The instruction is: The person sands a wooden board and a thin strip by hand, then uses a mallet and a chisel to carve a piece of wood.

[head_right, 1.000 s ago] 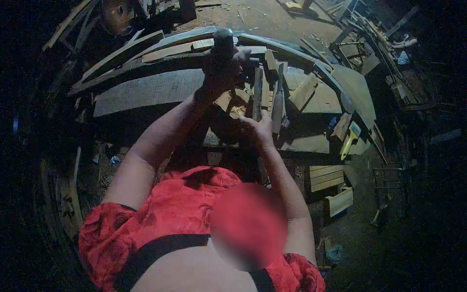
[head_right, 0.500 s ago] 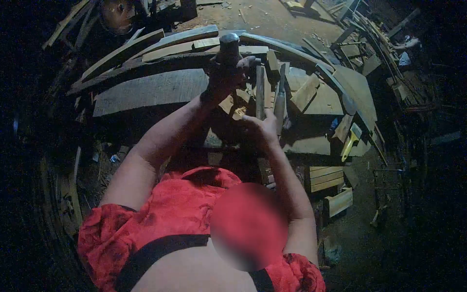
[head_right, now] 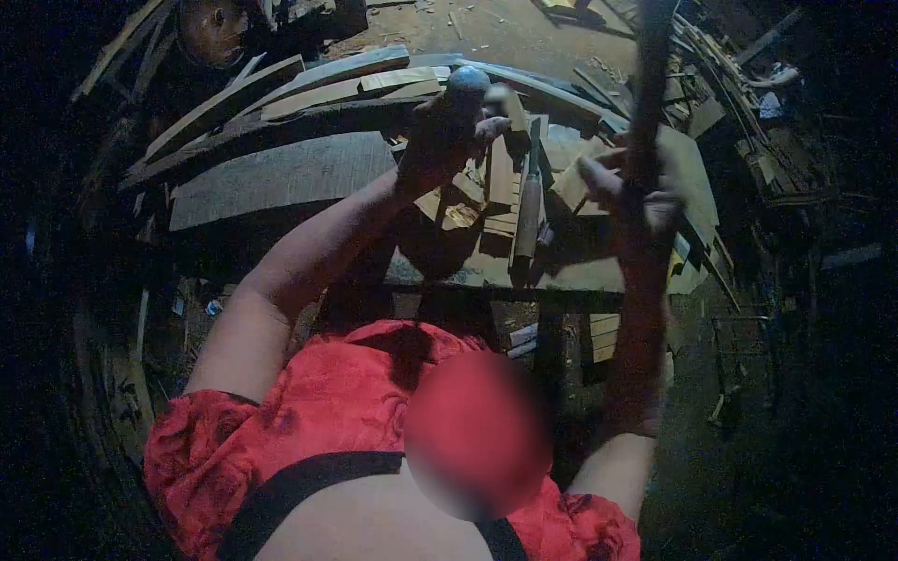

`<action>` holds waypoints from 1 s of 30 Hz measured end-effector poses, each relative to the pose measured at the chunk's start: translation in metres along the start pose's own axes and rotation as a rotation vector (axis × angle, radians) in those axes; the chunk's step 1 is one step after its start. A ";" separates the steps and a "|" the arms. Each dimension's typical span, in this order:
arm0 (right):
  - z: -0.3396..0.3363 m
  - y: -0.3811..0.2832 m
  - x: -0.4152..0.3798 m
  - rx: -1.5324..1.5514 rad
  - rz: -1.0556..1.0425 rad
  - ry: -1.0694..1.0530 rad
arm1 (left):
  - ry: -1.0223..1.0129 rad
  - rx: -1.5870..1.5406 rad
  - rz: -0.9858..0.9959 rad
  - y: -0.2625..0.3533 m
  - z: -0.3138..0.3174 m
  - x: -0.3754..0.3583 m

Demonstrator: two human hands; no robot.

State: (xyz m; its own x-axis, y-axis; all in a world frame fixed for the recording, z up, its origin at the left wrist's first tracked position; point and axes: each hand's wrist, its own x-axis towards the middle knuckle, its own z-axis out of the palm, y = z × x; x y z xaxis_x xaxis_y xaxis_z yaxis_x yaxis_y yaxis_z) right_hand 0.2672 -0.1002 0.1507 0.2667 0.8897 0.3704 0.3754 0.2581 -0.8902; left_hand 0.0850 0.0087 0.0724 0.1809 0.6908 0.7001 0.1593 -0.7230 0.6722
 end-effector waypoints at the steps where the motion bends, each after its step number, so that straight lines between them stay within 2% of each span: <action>1: -0.005 -0.010 0.002 -0.055 -0.086 0.023 | -0.001 -0.001 0.000 -0.004 0.001 -0.001; 3: -0.013 -0.037 0.007 -0.112 -0.099 0.052 | -0.032 0.230 0.039 -0.016 0.003 -0.001; 4: -0.017 -0.048 0.011 -0.168 -0.112 0.079 | -0.029 0.230 0.039 -0.015 0.003 -0.001; 6: -0.040 -0.056 0.026 -0.061 -0.183 0.093 | 0.045 0.159 0.281 -0.010 0.004 -0.004; 7: -0.047 -0.061 0.031 0.046 -0.251 0.108 | 0.047 0.160 0.281 -0.007 0.004 -0.005; 8: -0.049 -0.069 0.029 0.261 -0.092 0.009 | 0.010 -0.002 0.201 -0.003 0.004 -0.006; 9: -0.044 -0.059 0.031 0.261 -0.096 0.009 | -0.028 -0.164 0.123 -0.001 0.004 -0.006; 11: -0.026 -0.035 0.036 -1.058 -1.029 -0.025 | -0.038 -0.063 0.095 -0.001 0.003 -0.003; 13: 0.005 -0.043 0.020 -0.590 -0.516 -0.478 | -0.047 0.038 0.067 -0.003 0.004 -0.003; 14: 0.002 -0.043 0.023 -0.589 -0.519 -0.475 | -0.038 -0.003 0.078 -0.004 0.005 -0.003; 16: 0.001 -0.049 0.033 -0.923 -0.258 -0.440 | -0.028 -0.038 0.092 -0.004 0.004 -0.001; 17: 0.000 -0.063 0.031 -0.785 -0.502 -0.369 | -0.056 -0.096 -0.018 -0.001 0.003 -0.001; 18: -0.005 -0.074 0.034 -0.735 -0.494 -0.276 | -0.086 -0.157 -0.129 0.001 0.003 -0.003; 19: -0.010 -0.078 0.036 -0.686 -0.487 -0.180 | -0.088 -0.157 -0.134 -0.001 0.003 -0.004; 20: -0.008 -0.077 0.035 -0.687 -0.485 -0.179 | -0.053 -0.075 -0.041 -0.002 0.004 -0.003; 21: -0.004 -0.073 0.032 -0.778 -0.468 -0.135 | -0.017 0.006 0.056 -0.003 0.005 0.000; 22: 0.000 -0.066 0.029 -0.868 -0.451 -0.090 | -0.018 0.004 0.061 -0.006 0.008 0.001; 23: 0.012 -0.046 0.033 -1.005 -0.886 0.005 | 0.005 -0.063 0.076 -0.009 0.011 0.000; 25: 0.012 -0.049 0.026 -0.816 -0.348 -0.522 | 0.024 -0.130 0.091 -0.010 0.013 0.000; 27: -0.012 -0.038 0.050 -0.871 -0.333 -0.459 | -0.009 0.372 0.308 -0.009 0.010 0.002; 29: -0.015 -0.072 0.050 -0.679 -0.350 -0.298 | -0.028 0.327 0.282 -0.012 0.010 0.001; 30: -0.009 -0.076 0.042 -0.682 -0.345 -0.298 | -0.045 0.282 0.268 -0.013 0.011 0.002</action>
State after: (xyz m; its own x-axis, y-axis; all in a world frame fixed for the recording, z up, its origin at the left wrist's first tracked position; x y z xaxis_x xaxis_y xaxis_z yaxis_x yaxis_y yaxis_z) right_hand 0.2578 -0.0861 0.2359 -0.1735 0.8900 0.4217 0.8762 0.3350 -0.3464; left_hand 0.0938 0.0199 0.0623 0.2933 0.4803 0.8266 0.3603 -0.8564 0.3698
